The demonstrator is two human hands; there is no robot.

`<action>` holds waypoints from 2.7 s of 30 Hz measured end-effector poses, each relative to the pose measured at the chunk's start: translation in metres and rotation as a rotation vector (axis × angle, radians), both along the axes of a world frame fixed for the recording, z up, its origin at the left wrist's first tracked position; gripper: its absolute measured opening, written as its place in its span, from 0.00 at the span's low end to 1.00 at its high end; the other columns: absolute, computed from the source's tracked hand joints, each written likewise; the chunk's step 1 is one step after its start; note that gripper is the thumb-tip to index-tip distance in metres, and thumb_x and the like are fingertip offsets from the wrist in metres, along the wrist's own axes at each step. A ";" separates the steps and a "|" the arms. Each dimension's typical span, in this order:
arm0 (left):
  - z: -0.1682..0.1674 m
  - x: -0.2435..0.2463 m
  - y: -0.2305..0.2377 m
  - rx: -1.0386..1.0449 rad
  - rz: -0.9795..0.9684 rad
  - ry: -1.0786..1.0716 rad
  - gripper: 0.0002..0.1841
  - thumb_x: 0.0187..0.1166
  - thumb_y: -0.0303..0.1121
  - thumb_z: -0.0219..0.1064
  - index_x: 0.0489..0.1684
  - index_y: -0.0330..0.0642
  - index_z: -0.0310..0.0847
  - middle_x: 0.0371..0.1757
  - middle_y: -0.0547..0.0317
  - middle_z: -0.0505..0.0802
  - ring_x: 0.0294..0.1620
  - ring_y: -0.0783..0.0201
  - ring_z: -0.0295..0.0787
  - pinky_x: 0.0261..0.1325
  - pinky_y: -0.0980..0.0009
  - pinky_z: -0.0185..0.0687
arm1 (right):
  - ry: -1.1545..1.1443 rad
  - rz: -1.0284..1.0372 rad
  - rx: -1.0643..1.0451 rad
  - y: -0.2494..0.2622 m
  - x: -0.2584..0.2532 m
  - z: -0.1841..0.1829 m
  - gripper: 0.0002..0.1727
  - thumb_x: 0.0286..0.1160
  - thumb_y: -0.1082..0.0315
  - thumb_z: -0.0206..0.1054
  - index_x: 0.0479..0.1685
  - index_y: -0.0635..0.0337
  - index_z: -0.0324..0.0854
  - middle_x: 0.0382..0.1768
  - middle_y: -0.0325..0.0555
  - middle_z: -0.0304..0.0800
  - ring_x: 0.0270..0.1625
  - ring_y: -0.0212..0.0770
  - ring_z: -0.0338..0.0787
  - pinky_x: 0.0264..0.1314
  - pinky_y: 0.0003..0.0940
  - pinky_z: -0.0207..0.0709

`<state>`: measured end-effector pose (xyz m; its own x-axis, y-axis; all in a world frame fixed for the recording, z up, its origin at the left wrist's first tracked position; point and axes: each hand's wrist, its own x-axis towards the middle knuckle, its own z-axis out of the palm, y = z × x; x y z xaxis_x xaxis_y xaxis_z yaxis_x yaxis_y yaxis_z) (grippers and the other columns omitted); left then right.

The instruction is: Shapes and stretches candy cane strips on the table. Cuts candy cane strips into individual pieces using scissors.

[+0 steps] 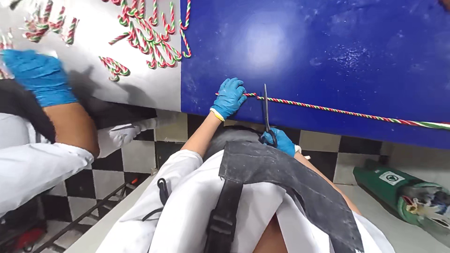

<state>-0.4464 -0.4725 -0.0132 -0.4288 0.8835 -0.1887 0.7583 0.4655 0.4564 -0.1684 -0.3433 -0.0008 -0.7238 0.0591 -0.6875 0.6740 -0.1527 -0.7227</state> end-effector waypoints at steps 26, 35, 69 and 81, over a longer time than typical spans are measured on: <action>0.007 0.120 0.135 0.048 -0.111 0.071 0.38 0.70 0.70 0.67 0.72 0.52 0.83 0.89 0.42 0.70 0.93 0.37 0.54 0.93 0.34 0.38 | -0.150 0.279 -0.022 0.132 0.167 0.046 0.23 0.84 0.55 0.59 0.72 0.55 0.76 0.50 0.39 0.87 0.50 0.28 0.85 0.58 0.32 0.82; 0.001 0.176 0.219 0.141 -0.240 0.039 0.14 0.80 0.47 0.68 0.44 0.48 0.93 0.80 0.49 0.82 0.90 0.40 0.61 0.94 0.37 0.42 | -0.168 0.115 -0.184 0.191 0.218 0.015 0.40 0.79 0.31 0.54 0.78 0.52 0.73 0.50 0.34 0.92 0.46 0.28 0.87 0.48 0.29 0.82; 0.012 0.224 0.251 0.107 -0.126 0.032 0.38 0.76 0.70 0.58 0.77 0.52 0.80 0.85 0.46 0.76 0.91 0.41 0.60 0.93 0.37 0.44 | -0.443 0.162 0.454 0.308 0.247 0.043 0.27 0.78 0.37 0.66 0.44 0.54 0.89 0.33 0.44 0.93 0.37 0.44 0.92 0.46 0.53 0.86; -0.016 0.018 -0.046 -0.060 0.750 0.245 0.36 0.89 0.59 0.46 0.90 0.44 0.62 0.91 0.39 0.66 0.95 0.42 0.52 0.95 0.44 0.44 | 0.281 0.385 1.420 0.309 0.167 -0.022 0.47 0.77 0.26 0.52 0.89 0.48 0.66 0.88 0.54 0.68 0.90 0.60 0.65 0.92 0.65 0.52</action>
